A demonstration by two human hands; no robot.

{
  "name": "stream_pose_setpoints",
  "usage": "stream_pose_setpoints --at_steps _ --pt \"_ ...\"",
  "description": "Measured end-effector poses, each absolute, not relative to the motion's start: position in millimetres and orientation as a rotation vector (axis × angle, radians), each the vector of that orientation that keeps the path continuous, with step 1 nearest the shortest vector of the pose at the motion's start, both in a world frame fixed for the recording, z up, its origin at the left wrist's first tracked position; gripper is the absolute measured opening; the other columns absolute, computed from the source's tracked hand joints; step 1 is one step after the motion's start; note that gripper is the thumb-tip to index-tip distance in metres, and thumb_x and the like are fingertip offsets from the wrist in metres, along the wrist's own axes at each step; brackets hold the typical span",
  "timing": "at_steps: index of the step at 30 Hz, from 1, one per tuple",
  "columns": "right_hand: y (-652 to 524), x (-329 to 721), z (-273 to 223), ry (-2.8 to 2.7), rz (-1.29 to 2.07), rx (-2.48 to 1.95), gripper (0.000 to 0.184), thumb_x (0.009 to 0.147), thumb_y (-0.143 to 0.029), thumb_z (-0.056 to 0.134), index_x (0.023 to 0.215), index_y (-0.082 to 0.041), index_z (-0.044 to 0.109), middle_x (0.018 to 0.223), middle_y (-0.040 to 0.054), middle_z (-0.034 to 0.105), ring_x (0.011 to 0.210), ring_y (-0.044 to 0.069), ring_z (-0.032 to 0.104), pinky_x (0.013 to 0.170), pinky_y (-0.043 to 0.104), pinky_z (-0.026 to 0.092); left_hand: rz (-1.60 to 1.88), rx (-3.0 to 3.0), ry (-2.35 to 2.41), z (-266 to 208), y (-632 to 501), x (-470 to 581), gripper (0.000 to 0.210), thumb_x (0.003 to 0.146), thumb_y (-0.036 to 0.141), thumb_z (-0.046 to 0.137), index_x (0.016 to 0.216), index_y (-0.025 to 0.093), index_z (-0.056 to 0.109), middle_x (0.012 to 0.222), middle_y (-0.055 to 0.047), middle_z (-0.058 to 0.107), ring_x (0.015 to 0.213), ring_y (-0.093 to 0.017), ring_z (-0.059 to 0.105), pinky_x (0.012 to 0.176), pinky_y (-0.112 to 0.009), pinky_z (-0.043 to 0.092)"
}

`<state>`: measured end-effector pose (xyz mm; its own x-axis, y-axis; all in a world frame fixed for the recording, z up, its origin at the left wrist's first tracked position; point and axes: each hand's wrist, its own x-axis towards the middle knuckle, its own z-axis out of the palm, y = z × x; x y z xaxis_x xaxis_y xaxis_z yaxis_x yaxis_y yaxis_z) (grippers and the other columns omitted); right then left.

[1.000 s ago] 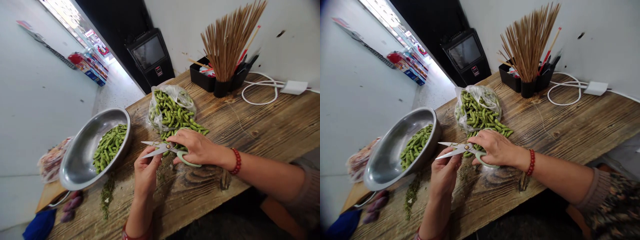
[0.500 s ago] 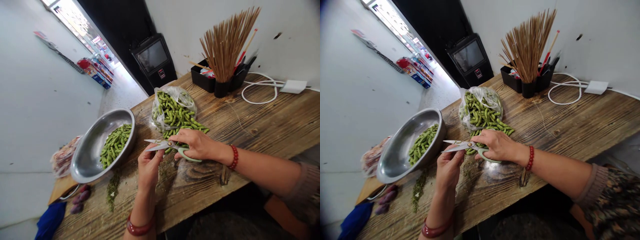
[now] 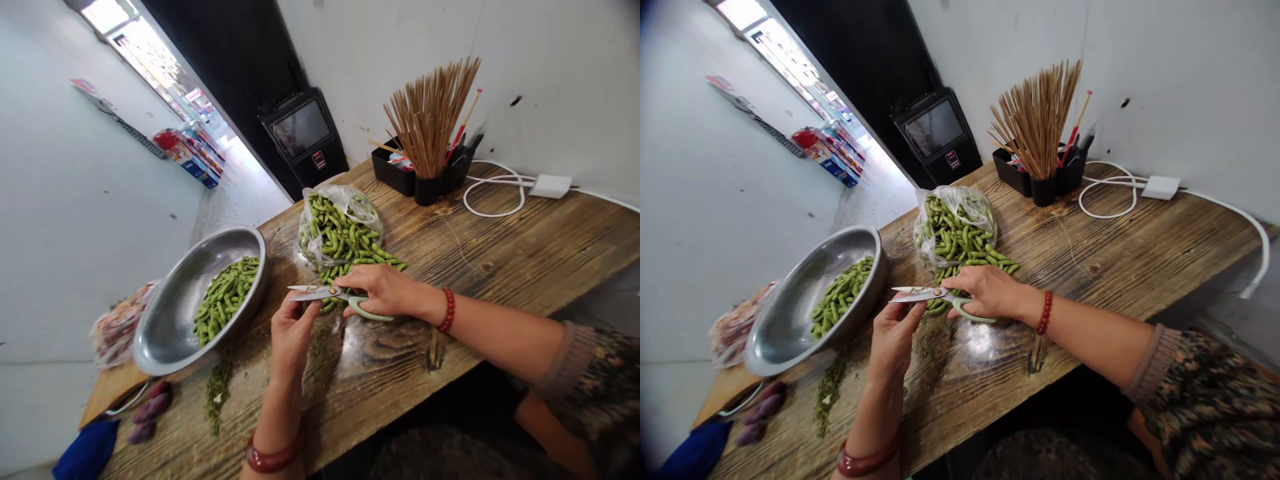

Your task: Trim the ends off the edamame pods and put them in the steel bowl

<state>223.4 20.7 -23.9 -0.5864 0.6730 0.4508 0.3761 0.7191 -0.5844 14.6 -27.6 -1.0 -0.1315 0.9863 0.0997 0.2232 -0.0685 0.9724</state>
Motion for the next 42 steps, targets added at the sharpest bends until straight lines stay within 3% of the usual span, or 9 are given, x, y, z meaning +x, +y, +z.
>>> stream_pose_setpoints --at_steps 2,4,8,14,35,42 --pt "22.2 222.7 -24.9 -2.219 0.608 -0.797 0.043 0.072 -0.040 0.077 0.109 -0.020 0.067 0.076 0.0014 0.061 0.066 0.013 0.054 0.062 0.023 0.040 1.286 1.331 1.426 -0.3 -26.6 13.8 0.012 0.069 0.021 0.076 0.079 0.017 0.071 0.079 -0.001 0.065 0.075 -0.012 0.055 0.068 -0.021 0.042" --pt "23.3 222.1 -26.5 -2.175 0.624 -0.809 0.043 0.073 -0.040 0.076 0.110 -0.020 0.066 0.077 0.0014 0.061 0.065 0.012 0.054 0.061 0.022 0.040 1.303 1.185 1.369 0.9 -26.3 13.1 0.014 0.068 0.022 0.077 0.078 0.016 0.070 0.068 0.002 0.059 0.059 -0.007 0.048 0.055 -0.018 0.037" --pt "23.5 222.0 -26.5 -2.124 0.541 -0.842 0.057 0.073 -0.044 0.076 0.121 -0.019 0.059 0.091 0.0058 0.064 0.079 0.018 0.058 0.071 0.028 0.045 1.316 0.890 1.189 4.6 -26.2 12.6 0.021 0.067 0.023 0.078 0.084 0.016 0.066 0.064 0.003 0.057 0.048 -0.004 0.041 0.042 -0.015 0.026" --pt "21.1 222.4 -21.0 -2.186 0.381 -0.744 0.065 0.074 -0.045 0.074 0.127 -0.015 0.052 0.101 0.0108 0.061 0.093 0.024 0.055 0.085 0.039 0.046 1.343 0.765 1.102 3.6 -26.4 14.1 0.024 0.065 0.022 0.079 0.083 0.015 0.064 0.068 0.001 0.062 0.046 -0.004 0.043 0.040 -0.014 0.029" --pt "22.4 225.6 -25.3 -2.295 0.301 -0.798 0.055 0.078 -0.046 0.070 0.123 -0.018 0.058 0.093 0.0085 0.060 0.082 0.020 0.055 0.073 0.031 0.045 1.224 0.966 1.139 4.5 -30.0 26.1 0.021 0.074 0.030 0.073 0.084 0.015 0.062 0.061 0.001 0.060 0.043 -0.004 0.041 0.039 -0.016 0.024" --pt "21.6 226.0 -23.9 -2.301 0.371 -0.855 0.047 0.080 -0.042 0.070 0.121 -0.021 0.060 0.090 0.0061 0.062 0.080 0.018 0.058 0.068 0.027 0.043 1.118 0.896 1.072 5.4 -29.0 24.1 0.018 0.078 0.030 0.068 0.086 0.014 0.063 0.066 0.000 0.059 0.045 -0.005 0.044 0.040 -0.016 0.031"
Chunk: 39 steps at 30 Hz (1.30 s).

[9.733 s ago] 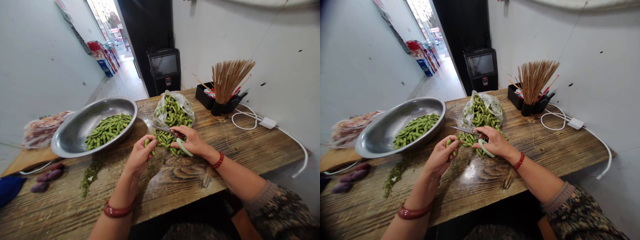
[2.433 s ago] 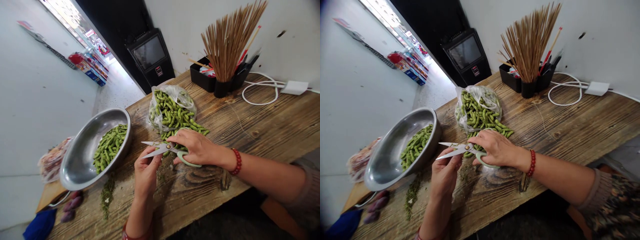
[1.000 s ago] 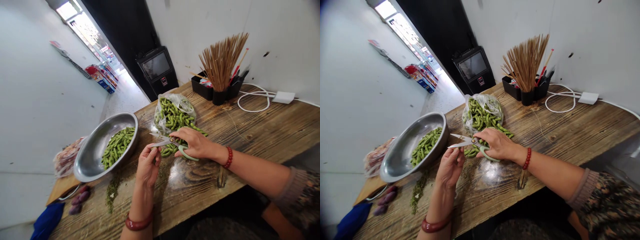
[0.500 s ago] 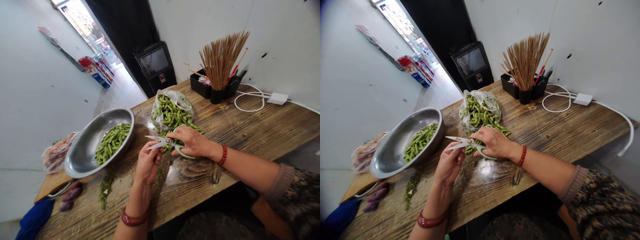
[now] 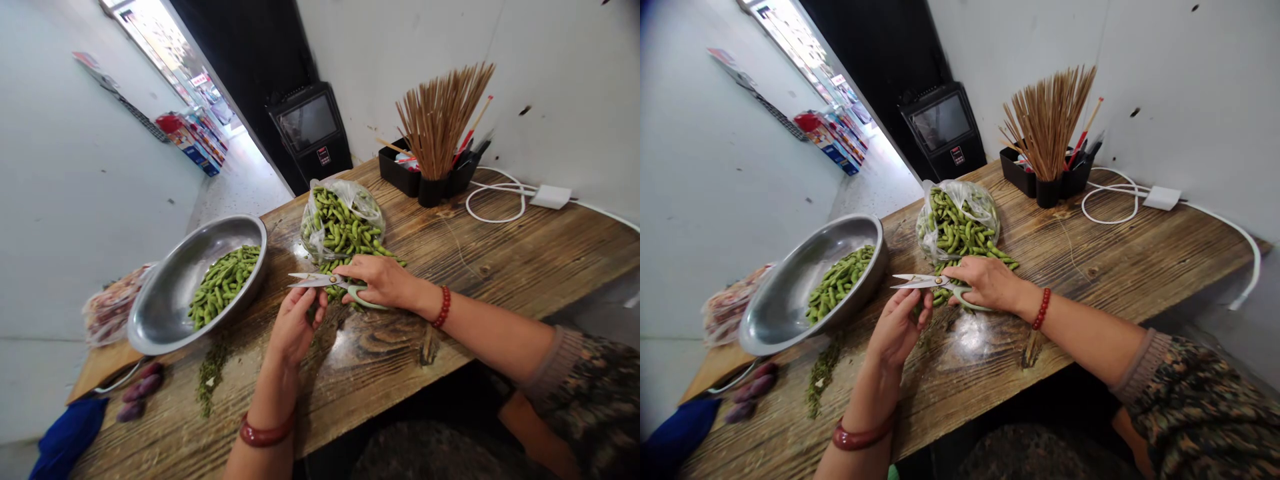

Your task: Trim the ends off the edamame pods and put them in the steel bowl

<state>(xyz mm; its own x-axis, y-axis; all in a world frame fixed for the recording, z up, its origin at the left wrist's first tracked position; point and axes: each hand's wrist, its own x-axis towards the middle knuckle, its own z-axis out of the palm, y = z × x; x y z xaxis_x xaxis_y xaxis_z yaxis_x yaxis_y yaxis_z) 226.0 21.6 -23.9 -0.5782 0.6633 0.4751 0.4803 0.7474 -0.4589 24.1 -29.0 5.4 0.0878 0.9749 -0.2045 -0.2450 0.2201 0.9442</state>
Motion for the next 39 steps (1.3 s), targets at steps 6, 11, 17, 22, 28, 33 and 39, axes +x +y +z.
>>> stream_pose_setpoints --at_steps 6,11,17,22,28,33,39 --pt "24.6 224.9 -27.8 -2.159 0.440 -0.899 0.046 0.081 -0.041 0.069 0.120 -0.019 0.060 0.086 0.0049 0.063 0.076 0.016 0.058 0.071 0.027 0.045 1.147 0.546 0.939 -0.7 -22.7 19.2 0.009 0.083 0.024 0.062 0.087 0.016 0.062 0.091 -0.006 0.068 0.074 -0.015 0.065 0.066 -0.028 0.056" --pt "23.3 221.9 -28.1 -2.135 0.477 -0.854 0.046 0.078 -0.037 0.072 0.116 -0.015 0.062 0.083 0.0053 0.063 0.074 0.016 0.058 0.068 0.028 0.047 1.275 0.447 0.944 -4.8 -18.8 19.5 0.013 0.087 0.020 0.056 0.080 0.013 0.063 0.089 -0.009 0.069 0.087 -0.018 0.068 0.084 -0.034 0.055" --pt "12.8 209.7 -22.9 -2.059 0.654 -0.654 0.045 0.074 -0.030 0.076 0.112 -0.018 0.057 0.102 0.0067 0.066 0.085 0.017 0.063 0.076 0.028 0.052 1.324 0.424 0.909 -4.2 -21.7 36.0 0.013 0.087 0.018 0.053 0.089 0.013 0.065 0.097 -0.009 0.070 0.089 -0.018 0.066 0.081 -0.031 0.055" --pt "6.1 203.6 -19.5 -2.114 0.735 -0.604 0.041 0.076 -0.012 0.066 0.114 -0.018 0.052 0.118 0.0088 0.062 0.103 0.018 0.062 0.089 0.031 0.050 1.326 0.454 0.801 -4.7 -25.2 50.4 0.009 0.084 0.023 0.061 0.080 0.016 0.065 0.103 -0.005 0.069 0.084 -0.014 0.065 0.077 -0.027 0.054" --pt "7.2 203.2 -19.9 -1.965 0.847 -0.686 0.037 0.074 -0.008 0.057 0.110 -0.020 0.054 0.110 0.0042 0.065 0.092 0.014 0.064 0.082 0.028 0.052 1.362 0.468 0.827 -5.7 -24.8 48.2 0.010 0.084 0.022 0.061 0.084 0.014 0.068 0.098 -0.007 0.070 0.101 -0.018 0.063 0.090 -0.028 0.051" --pt "15.8 204.4 -23.9 -1.760 0.967 -0.870 0.030 0.072 -0.016 0.062 0.102 -0.018 0.056 0.079 -0.0017 0.064 0.067 0.011 0.059 0.064 0.023 0.048 1.362 0.464 0.877 -5.4 -23.7 36.6 0.008 0.078 0.019 0.065 0.083 0.014 0.069 0.095 -0.007 0.070 0.097 -0.018 0.064 0.090 -0.032 0.053" --pt "18.7 202.6 -26.4 -1.625 1.245 -0.809 0.035 0.068 -0.018 0.066 0.101 -0.018 0.054 0.075 -0.0035 0.061 0.064 0.010 0.058 0.063 0.022 0.048 1.238 0.641 1.069 -0.1 -30.0 41.7 0.021 0.070 0.026 0.075 0.085 0.013 0.069 0.070 0.000 0.060 0.055 -0.006 0.052 0.044 -0.015 0.042"
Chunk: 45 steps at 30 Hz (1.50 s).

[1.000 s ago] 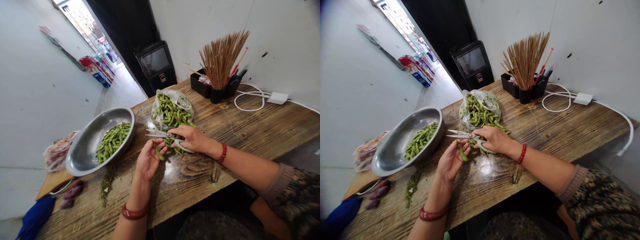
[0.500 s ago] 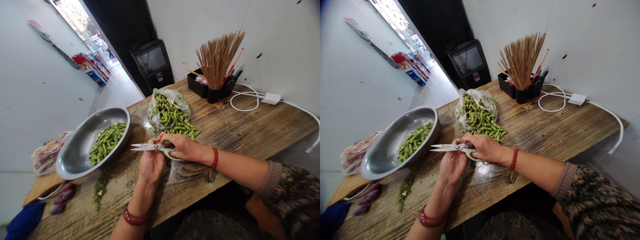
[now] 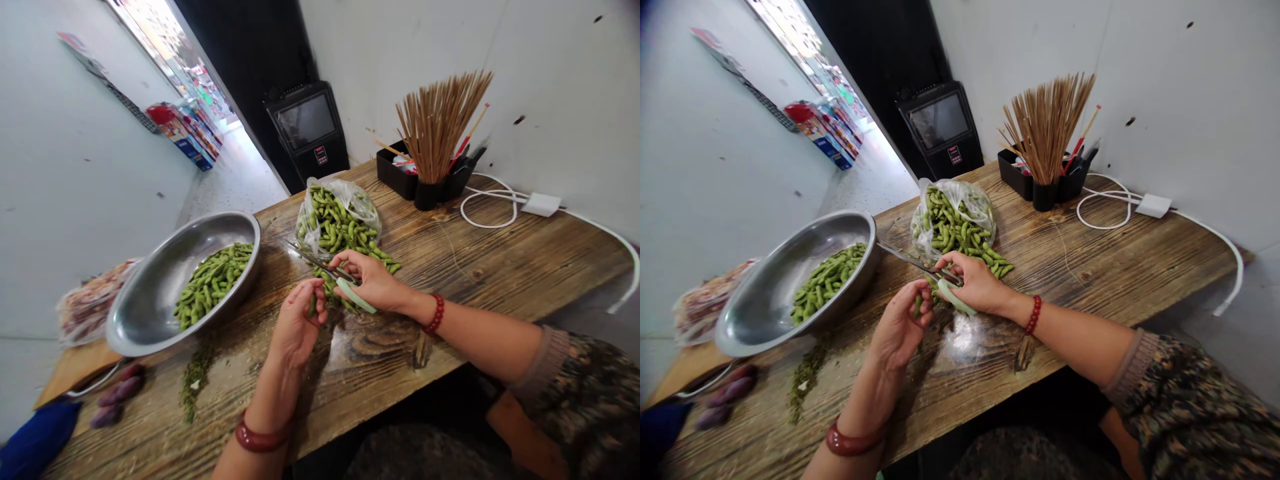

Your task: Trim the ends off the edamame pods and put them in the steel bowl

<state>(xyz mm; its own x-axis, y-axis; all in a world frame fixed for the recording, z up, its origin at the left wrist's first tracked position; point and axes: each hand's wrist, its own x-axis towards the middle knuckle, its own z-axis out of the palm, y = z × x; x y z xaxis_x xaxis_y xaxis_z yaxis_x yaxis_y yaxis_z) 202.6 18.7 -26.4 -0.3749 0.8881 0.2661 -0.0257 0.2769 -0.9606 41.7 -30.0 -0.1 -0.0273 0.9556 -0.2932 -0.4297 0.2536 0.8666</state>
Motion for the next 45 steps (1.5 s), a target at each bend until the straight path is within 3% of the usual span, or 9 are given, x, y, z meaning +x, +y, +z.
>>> stream_pose_setpoints --at_steps 2,4,11,16,20,25,31,45 --pt "16.9 200.7 -27.4 -1.650 1.262 -0.807 0.035 0.068 -0.017 0.066 0.101 -0.018 0.054 0.076 -0.0028 0.062 0.064 0.010 0.059 0.063 0.023 0.049 1.197 0.742 1.134 -0.9 -32.0 47.3 0.026 0.067 0.027 0.078 0.087 0.014 0.069 0.061 0.004 0.053 0.044 -0.003 0.038 0.037 -0.014 0.028" --pt "15.4 199.1 -28.9 -1.679 1.248 -0.804 0.036 0.068 -0.018 0.066 0.102 -0.018 0.055 0.078 -0.0018 0.064 0.065 0.011 0.059 0.064 0.023 0.049 1.185 0.831 1.175 -2.9 -32.5 50.9 0.026 0.064 0.027 0.080 0.083 0.013 0.070 0.059 0.004 0.053 0.042 -0.002 0.033 0.037 -0.015 0.023" --pt "21.0 207.9 -24.8 -1.655 1.174 -0.845 0.041 0.071 -0.027 0.069 0.110 -0.017 0.060 0.077 -0.0015 0.064 0.064 0.010 0.057 0.063 0.024 0.048 1.232 0.883 1.202 -1.5 -29.0 39.7 0.022 0.066 0.031 0.078 0.076 0.014 0.070 0.059 0.002 0.053 0.046 -0.004 0.034 0.040 -0.016 0.021" --pt "25.7 222.4 -14.9 -1.898 0.990 -0.866 0.049 0.067 -0.032 0.077 0.112 -0.018 0.064 0.088 0.0022 0.065 0.070 0.012 0.057 0.065 0.025 0.048 1.239 0.975 1.211 2.7 -29.2 31.5 0.021 0.069 0.032 0.076 0.078 0.013 0.071 0.070 -0.002 0.063 0.047 -0.004 0.037 0.042 -0.017 0.026" --pt "25.9 227.2 -13.9 -2.121 0.777 -0.834 0.056 0.065 -0.032 0.080 0.115 -0.019 0.061 0.094 0.0039 0.064 0.074 0.014 0.057 0.068 0.027 0.048 1.314 0.953 1.257 3.7 -29.2 28.4 0.024 0.065 0.025 0.078 0.086 0.014 0.073 0.066 0.000 0.061 0.044 -0.002 0.034 0.040 -0.017 0.022" --pt "24.7 228.2 -18.3 -2.216 0.664 -0.783 0.060 0.068 -0.039 0.079 0.120 -0.018 0.057 0.103 0.0074 0.064 0.083 0.017 0.060 0.076 0.031 0.049 1.375 0.902 1.254 2.3 -28.5 25.5 0.023 0.062 0.024 0.081 0.081 0.016 0.072 0.068 0.002 0.061 0.040 0.000 0.029 0.037 -0.017 0.019" --pt "23.1 227.6 -19.5 -2.282 0.592 -0.730 0.061 0.070 -0.042 0.077 0.121 -0.016 0.056 0.104 0.0095 0.064 0.094 0.022 0.060 0.083 0.035 0.049 1.351 0.939 1.290 -2.0 -28.2 24.0 0.026 0.060 0.025 0.083 0.080 0.015 0.070 0.067 0.002 0.061 0.043 -0.001 0.034 0.038 -0.015 0.022" --pt "20.8 224.5 -22.4 -2.249 0.657 -0.745 0.061 0.070 -0.043 0.078 0.120 -0.017 0.057 0.103 0.0088 0.064 0.087 0.020 0.060 0.079 0.032 0.049 1.291 1.227 1.400 -2.1 -29.6 22.9 0.018 0.068 0.027 0.077 0.082 0.017 0.075 0.079 -0.003 0.069 0.059 -0.010 0.052 0.053 -0.021 0.040"
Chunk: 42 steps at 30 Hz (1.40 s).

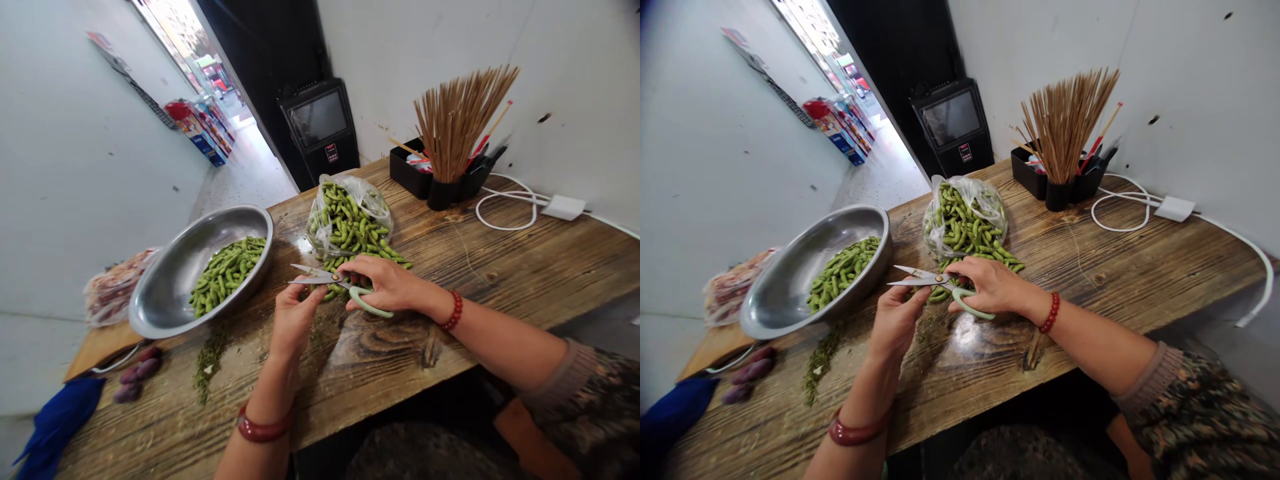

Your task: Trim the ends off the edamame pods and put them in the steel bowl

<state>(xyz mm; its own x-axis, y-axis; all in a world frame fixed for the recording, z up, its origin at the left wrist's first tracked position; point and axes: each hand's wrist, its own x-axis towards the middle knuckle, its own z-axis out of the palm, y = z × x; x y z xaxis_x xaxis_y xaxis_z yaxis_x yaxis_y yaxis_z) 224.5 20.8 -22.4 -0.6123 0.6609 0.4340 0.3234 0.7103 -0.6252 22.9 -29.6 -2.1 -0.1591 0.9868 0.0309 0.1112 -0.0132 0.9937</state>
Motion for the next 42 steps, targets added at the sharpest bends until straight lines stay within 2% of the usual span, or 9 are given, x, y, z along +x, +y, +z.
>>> stream_pose_setpoints --at_steps 5,11,13,20,23,30,35,42 --pt "20.3 225.2 -20.7 -2.267 0.675 -0.750 0.061 0.070 -0.044 0.078 0.120 -0.016 0.057 0.102 0.0089 0.064 0.085 0.019 0.060 0.078 0.031 0.049 1.262 1.302 1.444 -3.5 -30.5 21.6 0.017 0.070 0.028 0.075 0.084 0.018 0.075 0.080 -0.002 0.068 0.064 -0.011 0.053 0.058 -0.022 0.042" --pt "20.0 226.4 -19.6 -2.294 0.670 -0.755 0.064 0.069 -0.046 0.078 0.121 -0.015 0.057 0.101 0.0094 0.064 0.085 0.020 0.059 0.078 0.031 0.049 1.262 1.448 1.433 -1.1 -29.4 21.5 0.013 0.073 0.025 0.072 0.083 0.017 0.074 0.083 -0.003 0.067 0.080 -0.016 0.057 0.075 -0.027 0.044" --pt "20.3 226.6 -19.8 -2.296 0.667 -0.752 0.065 0.069 -0.048 0.077 0.121 -0.015 0.057 0.101 0.0095 0.064 0.085 0.020 0.059 0.077 0.031 0.049 1.272 1.505 1.429 -1.5 -28.4 20.6 0.012 0.074 0.025 0.072 0.082 0.017 0.074 0.082 -0.003 0.067 0.079 -0.016 0.057 0.076 -0.027 0.044" --pt "23.4 227.4 -18.9 -2.293 0.715 -0.771 0.049 0.071 -0.044 0.076 0.110 -0.016 0.064 0.086 0.0049 0.065 0.071 0.015 0.056 0.066 0.025 0.044 1.262 1.613 1.526 -4.9 -26.2 15.3 0.011 0.072 0.026 0.072 0.079 0.017 0.072 0.076 -0.002 0.063 0.074 -0.015 0.055 0.071 -0.027 0.043" --pt "24.2 227.8 -16.9 -2.275 0.735 -0.772 0.046 0.072 -0.041 0.076 0.109 -0.015 0.065 0.082 0.0043 0.065 0.067 0.013 0.054 0.063 0.024 0.042 1.204 1.531 1.549 -2.3 -28.2 16.2 0.018 0.076 0.031 0.068 0.084 0.016 0.073 0.067 0.000 0.060 0.065 -0.014 0.052 0.062 -0.025 0.042" --pt "25.4 227.1 -17.3 -2.200 0.832 -0.790 0.038 0.071 -0.035 0.077 0.104 -0.016 0.071 0.076 0.0020 0.067 0.065 0.012 0.056 0.060 0.021 0.041 1.128 1.284 1.383 1.2 -28.9 17.6 0.023 0.077 0.035 0.067 0.090 0.015 0.069 0.053 0.006 0.045 0.045 -0.007 0.035 0.044 -0.020 0.027" --pt "28.3 225.4 -20.0 -2.038 0.955 -0.961 0.047 0.068 -0.040 0.078 0.108 -0.015 0.070 0.078 0.0014 0.069 0.065 0.013 0.059 0.061 0.023 0.044 1.241 1.043 1.246 0.6 -25.2 16.3 0.020 0.070 0.027 0.073 0.086 0.015 0.067 0.055 0.006 0.046 0.044 -0.005 0.035 0.041 -0.018 0.021" --pt "28.9 225.9 -21.2 -2.089 0.842 -0.943 0.059 0.066 -0.044 0.079 0.116 -0.017 0.062 0.094 0.0055 0.066 0.070 0.014 0.057 0.063 0.026 0.047 1.380 0.838 1.180 -1.2 -22.8 10.0 0.022 0.067 0.023 0.077 0.083 0.017 0.065 0.052 0.006 0.048 0.043 -0.004 0.036 0.037 -0.015 0.019"
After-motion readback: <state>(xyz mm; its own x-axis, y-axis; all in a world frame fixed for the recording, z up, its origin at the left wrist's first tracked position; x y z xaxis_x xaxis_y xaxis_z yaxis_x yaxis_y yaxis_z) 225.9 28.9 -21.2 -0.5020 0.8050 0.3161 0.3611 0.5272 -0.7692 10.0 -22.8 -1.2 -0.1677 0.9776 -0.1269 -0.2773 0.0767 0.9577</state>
